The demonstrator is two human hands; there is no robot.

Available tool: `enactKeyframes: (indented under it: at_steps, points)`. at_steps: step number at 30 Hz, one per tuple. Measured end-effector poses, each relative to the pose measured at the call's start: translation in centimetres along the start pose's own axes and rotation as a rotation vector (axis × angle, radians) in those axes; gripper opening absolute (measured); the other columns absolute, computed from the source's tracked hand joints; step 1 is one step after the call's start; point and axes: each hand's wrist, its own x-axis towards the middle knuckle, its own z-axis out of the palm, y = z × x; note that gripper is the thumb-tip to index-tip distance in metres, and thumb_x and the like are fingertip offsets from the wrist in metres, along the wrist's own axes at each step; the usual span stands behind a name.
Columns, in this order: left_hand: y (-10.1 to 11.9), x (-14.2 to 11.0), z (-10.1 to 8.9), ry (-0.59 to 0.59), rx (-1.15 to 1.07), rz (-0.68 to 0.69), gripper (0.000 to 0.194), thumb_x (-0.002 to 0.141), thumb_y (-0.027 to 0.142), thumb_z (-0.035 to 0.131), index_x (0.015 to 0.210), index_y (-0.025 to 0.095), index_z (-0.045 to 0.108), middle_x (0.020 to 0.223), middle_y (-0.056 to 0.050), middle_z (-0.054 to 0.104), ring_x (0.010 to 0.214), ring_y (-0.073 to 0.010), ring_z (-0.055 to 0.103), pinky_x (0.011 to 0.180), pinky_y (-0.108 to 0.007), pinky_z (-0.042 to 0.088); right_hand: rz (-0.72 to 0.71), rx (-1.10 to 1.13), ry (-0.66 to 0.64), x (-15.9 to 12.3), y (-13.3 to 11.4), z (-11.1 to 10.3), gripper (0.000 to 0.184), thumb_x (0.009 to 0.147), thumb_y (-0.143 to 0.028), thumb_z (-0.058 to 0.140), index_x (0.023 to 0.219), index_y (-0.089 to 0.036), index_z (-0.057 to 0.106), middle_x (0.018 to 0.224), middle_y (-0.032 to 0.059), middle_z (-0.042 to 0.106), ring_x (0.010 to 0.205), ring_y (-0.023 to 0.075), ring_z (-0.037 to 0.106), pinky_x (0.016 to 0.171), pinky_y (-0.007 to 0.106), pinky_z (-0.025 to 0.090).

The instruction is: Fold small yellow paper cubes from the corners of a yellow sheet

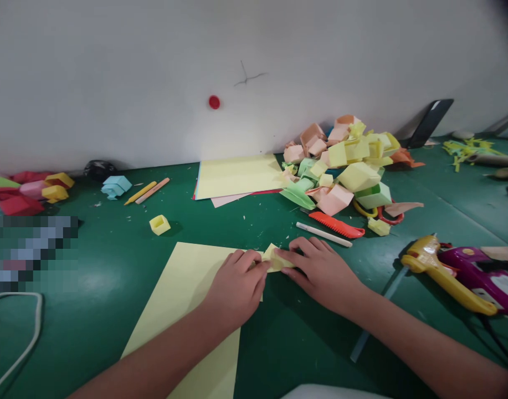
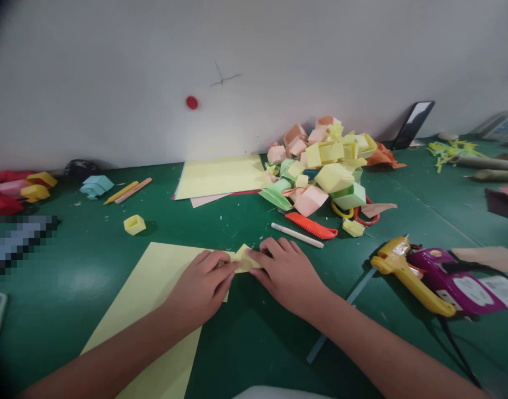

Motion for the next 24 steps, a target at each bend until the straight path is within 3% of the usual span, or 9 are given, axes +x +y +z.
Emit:
enactKeyframes:
  at_steps: [24]
  points:
    - [0.12, -0.01, -0.20, -0.001, 0.012, 0.000, 0.029, 0.098, 0.017, 0.047, 0.116, 0.019, 0.070, 0.099, -0.009, 0.062, 0.090, -0.0226, 0.056, 0.071, -0.035, 0.048, 0.011, 0.038, -0.025, 0.04, -0.08, -0.29, 0.037, 0.102, -0.036, 0.048, 0.135, -0.025, 0.059, 0.109, 0.0100, 0.060, 0.092, 0.0253, 0.053, 0.083, 0.042, 0.046]
